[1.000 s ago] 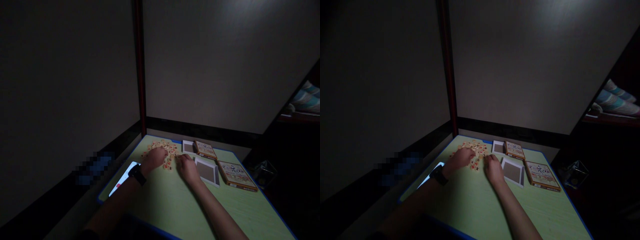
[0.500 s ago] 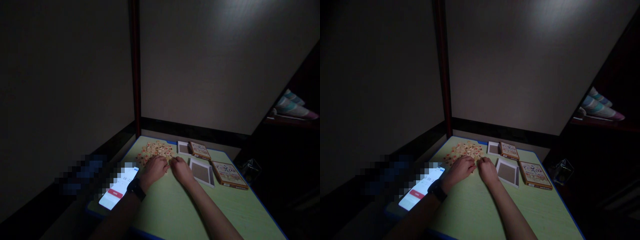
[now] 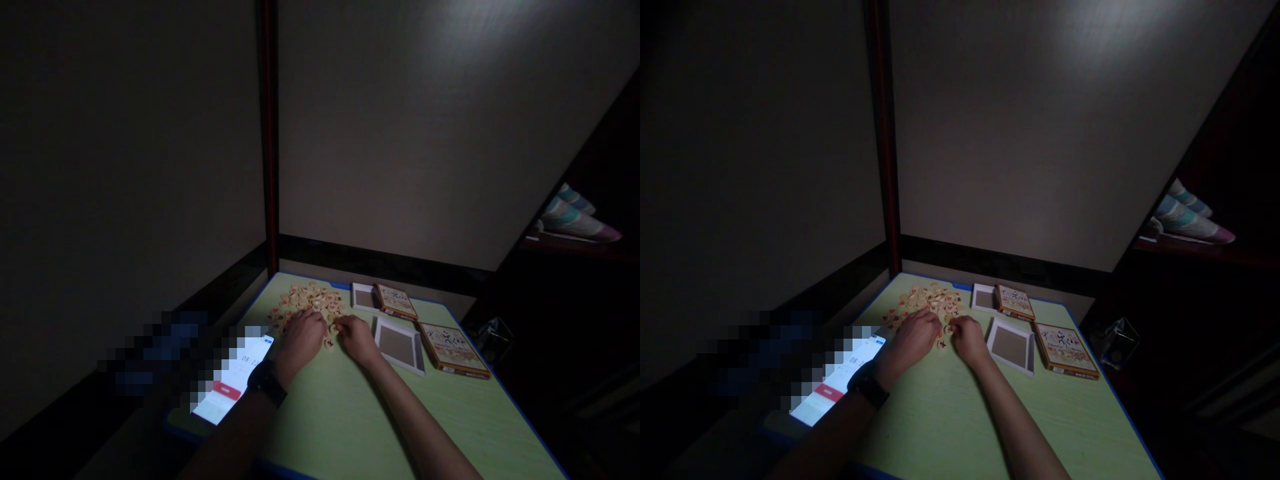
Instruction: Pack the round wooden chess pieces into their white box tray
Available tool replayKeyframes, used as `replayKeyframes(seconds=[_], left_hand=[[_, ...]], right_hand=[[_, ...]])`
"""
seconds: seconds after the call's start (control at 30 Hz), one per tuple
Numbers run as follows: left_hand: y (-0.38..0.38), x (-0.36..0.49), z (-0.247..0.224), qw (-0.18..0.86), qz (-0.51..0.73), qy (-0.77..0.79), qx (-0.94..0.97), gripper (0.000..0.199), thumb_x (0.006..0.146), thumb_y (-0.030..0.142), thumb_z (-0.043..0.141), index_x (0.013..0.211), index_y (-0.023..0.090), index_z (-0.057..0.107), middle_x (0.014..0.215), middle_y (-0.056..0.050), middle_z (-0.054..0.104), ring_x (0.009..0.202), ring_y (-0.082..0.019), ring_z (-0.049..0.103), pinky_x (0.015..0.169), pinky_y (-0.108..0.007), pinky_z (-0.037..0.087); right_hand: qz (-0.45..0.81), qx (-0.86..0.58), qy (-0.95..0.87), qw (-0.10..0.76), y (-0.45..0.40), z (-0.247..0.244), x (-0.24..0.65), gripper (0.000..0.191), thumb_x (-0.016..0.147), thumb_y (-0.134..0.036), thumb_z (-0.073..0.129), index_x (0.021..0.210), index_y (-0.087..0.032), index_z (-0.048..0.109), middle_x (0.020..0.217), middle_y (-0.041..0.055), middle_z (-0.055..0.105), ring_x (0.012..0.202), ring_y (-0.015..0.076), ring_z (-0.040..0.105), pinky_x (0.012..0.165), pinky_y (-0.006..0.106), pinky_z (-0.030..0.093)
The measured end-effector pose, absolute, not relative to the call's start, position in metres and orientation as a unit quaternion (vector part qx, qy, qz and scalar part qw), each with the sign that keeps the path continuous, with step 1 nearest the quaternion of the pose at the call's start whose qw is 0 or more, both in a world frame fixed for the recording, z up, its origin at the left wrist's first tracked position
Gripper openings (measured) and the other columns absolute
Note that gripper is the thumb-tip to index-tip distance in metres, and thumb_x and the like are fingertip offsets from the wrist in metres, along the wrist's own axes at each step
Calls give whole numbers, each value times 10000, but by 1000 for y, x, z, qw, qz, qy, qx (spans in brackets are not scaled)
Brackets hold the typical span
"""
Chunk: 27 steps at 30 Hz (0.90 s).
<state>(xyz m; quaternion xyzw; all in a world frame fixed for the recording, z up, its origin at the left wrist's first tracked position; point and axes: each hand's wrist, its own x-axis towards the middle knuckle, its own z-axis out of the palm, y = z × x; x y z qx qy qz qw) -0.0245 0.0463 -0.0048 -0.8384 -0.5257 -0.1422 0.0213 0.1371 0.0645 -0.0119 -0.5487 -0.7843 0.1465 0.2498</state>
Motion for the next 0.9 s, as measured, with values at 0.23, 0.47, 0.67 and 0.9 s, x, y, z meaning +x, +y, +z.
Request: replayKeyframes(seconds=[0.23,0.47,0.67,0.9], left_hand=[[44,-24,-2,30,-146,-547,-824,278,890,97,448,968,149,710,1016,-140,691,1058,-266,565,957,-391,426],[40,-22,3,-22,-174,-523,-834,306,868,89,472,1040,182,708,1040,-93,718,1072,-248,569,980,-388,425],[42,-24,3,-17,-158,-532,-831,318,874,73,458,1033,157,720,1063,-117,720,1112,-267,566,1020,-420,407],[38,-23,9,-6,-158,-542,-825,312,886,90,448,1055,149,703,1112,-122,685,1156,-259,547,1045,-396,392]], right_hand=[[137,-533,-791,268,63,-15,125,336,847,-42,477,967,-182,758,998,62,753,925,165,670,840,222,465],[48,-520,-829,201,71,-7,131,333,868,-34,458,1052,-168,701,1106,101,682,1003,186,616,870,240,434],[9,-508,-851,131,74,-7,119,285,899,-96,467,1038,-174,703,1058,118,693,1016,229,595,896,282,413],[103,-503,-837,191,72,-8,134,368,847,-43,435,1075,-161,699,976,103,737,909,196,647,806,235,423]])
